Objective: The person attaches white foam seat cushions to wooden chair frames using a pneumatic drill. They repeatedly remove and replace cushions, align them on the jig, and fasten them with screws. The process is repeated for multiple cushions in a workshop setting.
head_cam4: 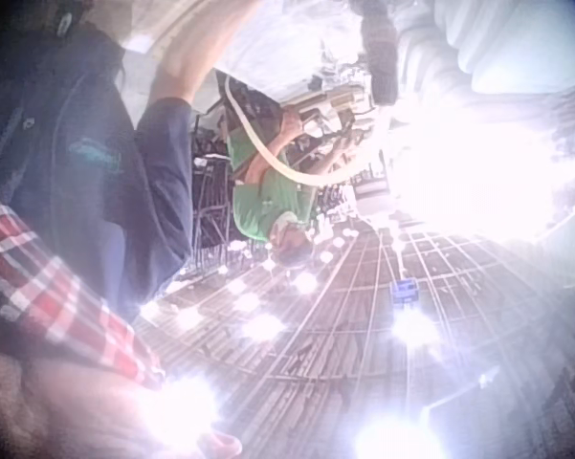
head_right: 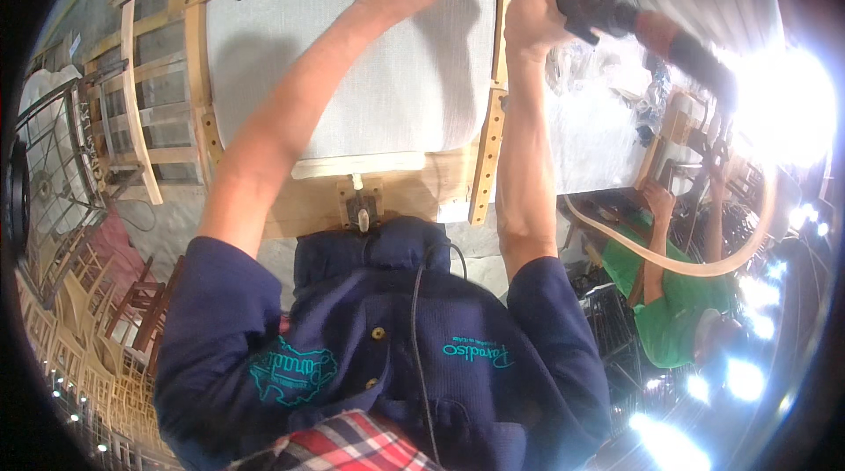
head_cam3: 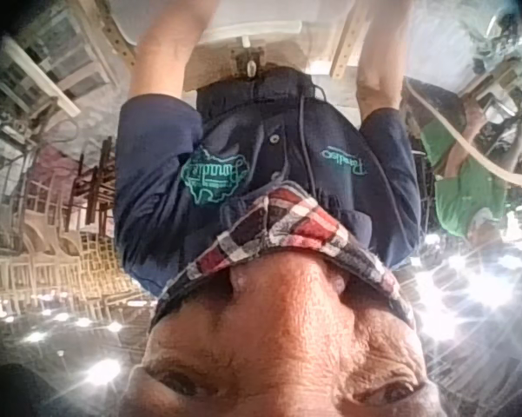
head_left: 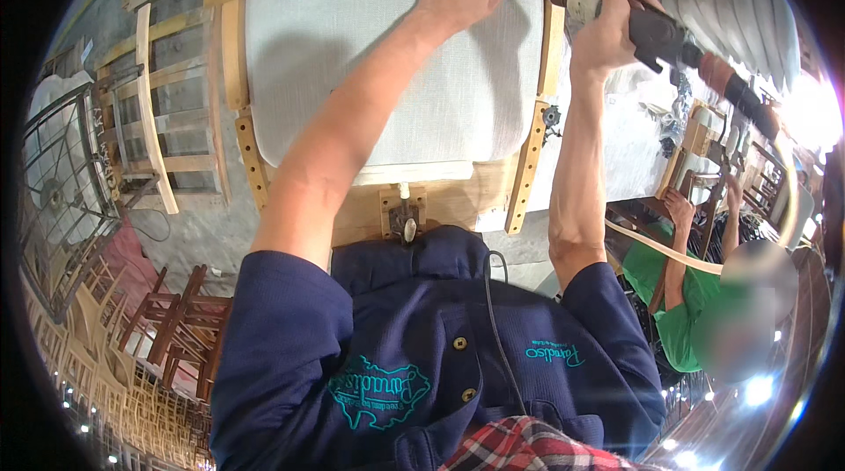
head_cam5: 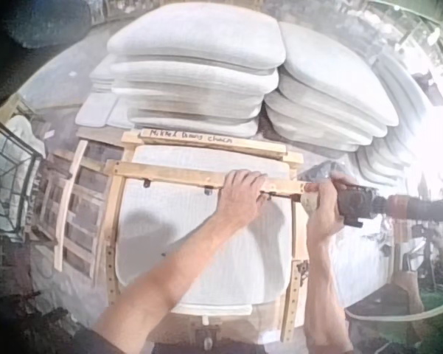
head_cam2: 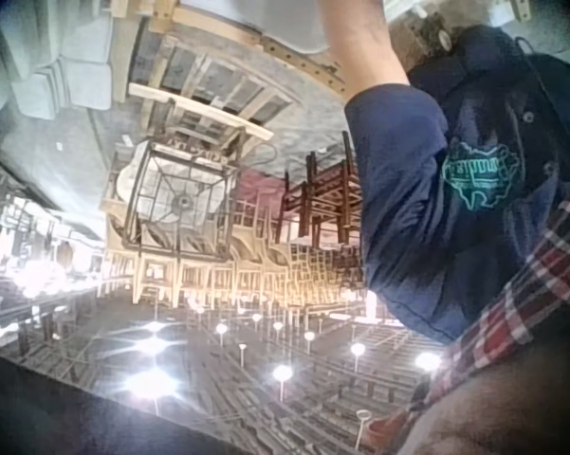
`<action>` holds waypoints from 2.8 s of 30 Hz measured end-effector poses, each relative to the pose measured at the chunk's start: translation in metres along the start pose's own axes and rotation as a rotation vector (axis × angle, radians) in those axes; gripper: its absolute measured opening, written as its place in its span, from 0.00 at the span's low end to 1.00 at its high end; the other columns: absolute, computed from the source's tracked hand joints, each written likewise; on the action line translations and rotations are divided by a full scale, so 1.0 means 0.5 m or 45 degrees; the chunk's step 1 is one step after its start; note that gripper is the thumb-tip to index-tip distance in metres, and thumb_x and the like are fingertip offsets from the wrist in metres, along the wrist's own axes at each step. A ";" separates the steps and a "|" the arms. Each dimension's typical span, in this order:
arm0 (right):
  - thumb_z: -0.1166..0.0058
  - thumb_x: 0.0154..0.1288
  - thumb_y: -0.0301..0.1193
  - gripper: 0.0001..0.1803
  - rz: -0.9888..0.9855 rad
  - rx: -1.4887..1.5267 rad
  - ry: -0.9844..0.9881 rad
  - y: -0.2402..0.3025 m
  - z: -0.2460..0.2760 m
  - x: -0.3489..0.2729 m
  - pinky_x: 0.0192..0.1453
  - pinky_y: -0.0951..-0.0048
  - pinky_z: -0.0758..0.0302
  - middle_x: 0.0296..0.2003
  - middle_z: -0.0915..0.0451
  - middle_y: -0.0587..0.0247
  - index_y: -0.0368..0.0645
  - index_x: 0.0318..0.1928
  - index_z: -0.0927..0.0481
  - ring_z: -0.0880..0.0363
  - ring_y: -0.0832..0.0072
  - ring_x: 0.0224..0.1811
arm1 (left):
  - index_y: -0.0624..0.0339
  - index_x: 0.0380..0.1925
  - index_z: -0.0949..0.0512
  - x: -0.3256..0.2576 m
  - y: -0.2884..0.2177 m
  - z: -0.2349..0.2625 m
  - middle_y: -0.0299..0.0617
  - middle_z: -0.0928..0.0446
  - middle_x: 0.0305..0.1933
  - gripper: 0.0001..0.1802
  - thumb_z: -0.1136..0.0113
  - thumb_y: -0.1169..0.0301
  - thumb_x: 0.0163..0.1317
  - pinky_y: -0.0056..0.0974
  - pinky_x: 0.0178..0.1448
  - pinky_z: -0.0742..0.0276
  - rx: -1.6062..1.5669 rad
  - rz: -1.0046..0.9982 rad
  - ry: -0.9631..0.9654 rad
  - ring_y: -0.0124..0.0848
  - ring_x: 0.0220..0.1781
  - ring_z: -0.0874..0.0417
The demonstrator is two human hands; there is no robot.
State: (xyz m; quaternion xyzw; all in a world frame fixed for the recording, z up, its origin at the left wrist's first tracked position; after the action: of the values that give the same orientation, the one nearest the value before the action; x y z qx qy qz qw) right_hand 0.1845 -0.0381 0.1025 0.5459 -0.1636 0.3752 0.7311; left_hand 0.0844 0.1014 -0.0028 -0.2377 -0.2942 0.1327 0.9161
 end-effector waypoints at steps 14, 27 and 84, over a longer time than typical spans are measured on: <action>0.45 0.62 0.24 0.05 -0.097 0.066 -0.032 -0.026 -0.037 0.026 0.57 0.68 0.27 0.27 0.16 0.65 0.35 0.33 0.20 0.19 0.75 0.40 | 0.57 0.45 0.20 0.025 0.011 -0.009 0.44 0.18 0.45 0.20 0.31 0.62 0.53 0.49 0.59 0.25 -0.016 -0.126 -0.028 0.44 0.52 0.23; 0.43 0.62 0.24 0.04 -0.192 0.198 -0.095 -0.036 -0.037 0.025 0.59 0.69 0.29 0.26 0.16 0.68 0.37 0.33 0.17 0.20 0.75 0.41 | 0.55 0.43 0.20 0.023 0.018 -0.023 0.42 0.18 0.44 0.19 0.31 0.62 0.52 0.50 0.57 0.25 -0.028 -0.153 -0.030 0.44 0.51 0.23; 0.42 0.52 0.18 0.11 -0.111 0.092 -0.051 -0.008 -0.057 0.033 0.41 0.73 0.25 0.35 0.16 0.66 0.44 0.17 0.15 0.20 0.78 0.33 | 0.55 0.51 0.21 0.014 0.025 -0.049 0.40 0.20 0.48 0.28 0.27 0.57 0.51 0.47 0.60 0.26 0.066 -0.130 0.059 0.41 0.55 0.25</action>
State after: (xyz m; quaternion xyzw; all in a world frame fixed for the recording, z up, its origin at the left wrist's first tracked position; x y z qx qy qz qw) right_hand 0.1935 -0.0065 0.1007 0.5860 -0.1405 0.3377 0.7231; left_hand 0.1033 0.1059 -0.0236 -0.2016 -0.2811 0.0877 0.9341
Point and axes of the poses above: each hand's wrist, its own x-axis towards the middle knuckle, its own z-axis out of the back of the hand, y = z × x, the point moved 8 cm from there along x, towards the middle knuckle
